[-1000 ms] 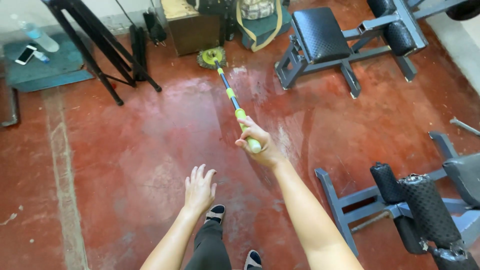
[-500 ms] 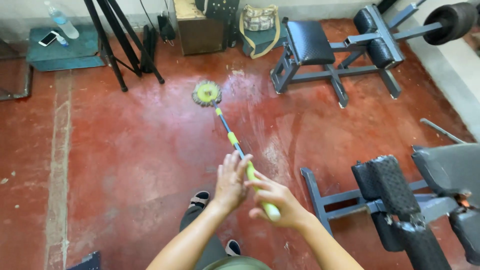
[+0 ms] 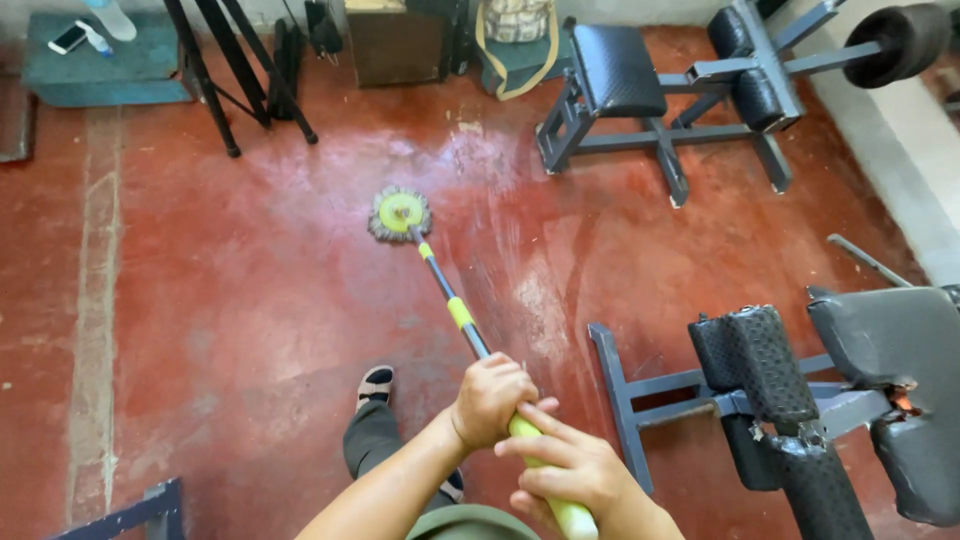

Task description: Mopping the floor between gym equipment.

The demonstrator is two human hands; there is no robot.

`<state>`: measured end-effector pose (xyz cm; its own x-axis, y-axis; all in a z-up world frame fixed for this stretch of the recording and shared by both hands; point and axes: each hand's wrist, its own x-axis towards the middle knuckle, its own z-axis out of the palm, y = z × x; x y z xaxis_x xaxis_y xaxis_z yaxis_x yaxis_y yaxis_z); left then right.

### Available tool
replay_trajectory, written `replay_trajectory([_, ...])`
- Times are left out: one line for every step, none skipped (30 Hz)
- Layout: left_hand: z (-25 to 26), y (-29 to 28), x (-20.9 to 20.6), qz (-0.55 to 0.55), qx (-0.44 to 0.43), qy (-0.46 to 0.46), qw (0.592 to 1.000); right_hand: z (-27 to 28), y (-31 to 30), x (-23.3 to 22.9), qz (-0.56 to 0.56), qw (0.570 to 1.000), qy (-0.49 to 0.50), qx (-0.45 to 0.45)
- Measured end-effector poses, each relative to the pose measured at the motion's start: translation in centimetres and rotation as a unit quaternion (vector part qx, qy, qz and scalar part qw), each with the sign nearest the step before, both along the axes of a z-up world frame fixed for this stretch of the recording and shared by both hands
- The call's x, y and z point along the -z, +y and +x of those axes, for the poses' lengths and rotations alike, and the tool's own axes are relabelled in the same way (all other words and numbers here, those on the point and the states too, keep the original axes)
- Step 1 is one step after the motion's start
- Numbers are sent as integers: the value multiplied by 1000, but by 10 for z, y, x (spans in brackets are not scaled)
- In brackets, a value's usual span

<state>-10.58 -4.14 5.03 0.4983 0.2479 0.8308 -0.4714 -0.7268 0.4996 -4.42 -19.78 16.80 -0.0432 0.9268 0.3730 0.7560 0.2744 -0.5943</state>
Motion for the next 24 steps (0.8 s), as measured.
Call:
replay_trajectory([3,10,7,-5,-1,4,1000,2,12,-2,-5,1000,4,-1])
replay_trajectory([6,22,13,-5,-8,12,1000,5,26,-4,-35,999,20,-8])
replay_trajectory([13,41,17,2,-17,16,1000,11,45,-6,-58,998,31,-16])
replay_trajectory([18,60,26,2,-19,15,1000,19,63,10,-58,998,30,-17])
replay_trajectory([23,78,37,17,-30,35,999,26,79,28,-44,999,5,-21])
replay_trajectory([28,97,48,31,-42,55,997,34,97,47,-31,999,-19,-25])
replay_trajectory([34,119,56,30,-41,56,997,41,121,54,-32,999,-19,-24])
replay_trajectory([41,143,64,25,-48,74,996,48,146,61,-36,999,-10,-35])
replay_trajectory([46,167,72,20,-57,95,994,55,172,70,-39,998,2,-49])
replay_trajectory([54,191,81,19,-57,98,993,63,197,78,-39,998,4,-49])
replay_trajectory([62,216,88,1,-57,109,992,72,223,86,-43,998,7,-41])
replay_trajectory([71,242,95,-18,-58,120,991,80,249,93,-47,998,10,-34])
replay_trajectory([80,269,104,-19,-58,121,991,90,277,101,-48,998,11,-35])
replay_trajectory([88,296,112,-22,-61,144,987,98,304,109,-36,999,9,-34])
replay_trajectory([94,321,121,-24,-64,167,984,105,329,118,-23,999,7,-33])
replay_trajectory([102,345,128,-25,-64,169,983,112,352,127,-25,999,8,-34])
replay_trajectory([110,368,135,22,-80,153,985,117,372,135,18,1000,-1,-24])
replay_trajectory([116,388,141,68,-96,136,984,122,391,143,60,998,-10,-14])
replay_trajectory([121,399,138,67,-94,136,984,124,400,140,59,998,-9,-11])
replay_trajectory([124,410,134,84,-100,133,983,124,408,136,63,998,2,-4])
replay_trajectory([126,418,131,98,-106,129,981,123,415,131,65,998,12,3])
replay_trajectory([123,418,123,97,-104,130,981,119,415,121,63,998,12,4])
replay_trajectory([120,419,115,110,-114,103,982,115,416,109,67,998,10,-6])
replay_trajectory([116,419,106,123,-124,76,982,111,417,97,72,997,8,-16])
